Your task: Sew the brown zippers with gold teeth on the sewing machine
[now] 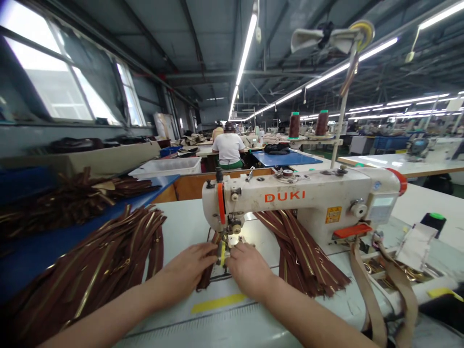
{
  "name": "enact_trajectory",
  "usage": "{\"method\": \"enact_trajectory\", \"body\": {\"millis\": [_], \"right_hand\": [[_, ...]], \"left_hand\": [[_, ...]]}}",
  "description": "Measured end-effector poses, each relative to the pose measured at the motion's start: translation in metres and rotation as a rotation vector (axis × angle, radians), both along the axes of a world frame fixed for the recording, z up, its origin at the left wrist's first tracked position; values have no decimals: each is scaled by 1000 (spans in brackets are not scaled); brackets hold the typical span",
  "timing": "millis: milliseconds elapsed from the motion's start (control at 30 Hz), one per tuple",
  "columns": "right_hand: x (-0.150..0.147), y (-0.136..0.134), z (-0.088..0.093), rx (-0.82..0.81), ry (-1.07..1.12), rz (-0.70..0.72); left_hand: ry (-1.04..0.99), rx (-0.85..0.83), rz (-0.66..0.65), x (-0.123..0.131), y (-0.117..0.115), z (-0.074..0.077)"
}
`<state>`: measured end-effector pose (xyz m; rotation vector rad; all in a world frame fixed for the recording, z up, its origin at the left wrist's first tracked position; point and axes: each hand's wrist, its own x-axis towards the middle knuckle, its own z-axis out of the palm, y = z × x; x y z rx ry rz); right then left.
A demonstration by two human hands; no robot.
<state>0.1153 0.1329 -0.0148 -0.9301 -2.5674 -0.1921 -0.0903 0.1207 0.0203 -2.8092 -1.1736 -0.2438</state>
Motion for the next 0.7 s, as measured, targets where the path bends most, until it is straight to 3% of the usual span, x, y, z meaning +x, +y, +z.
{"method": "enact_trajectory", "body": {"millis": [133,367,433,567,633,700], "right_hand": [[4,-28,-5,-19,79,55],[15,-44,-16,-456,629,17],[13,-45,-9,-603,723,16],[10,-54,22,-922,892,21],[12,-57,36,-1037,953,45],[15,-55,42,-1104,998,63]], "left_hand": [[118,-119,-96,12,7,12],[-58,-213,106,28,-11,19],[-247,-295,165,39,-23,17],[-875,-747,287,46,-52,20],[-891,-868,321,30,-68,27],[-781,-822,342,2,-82,34]]}}
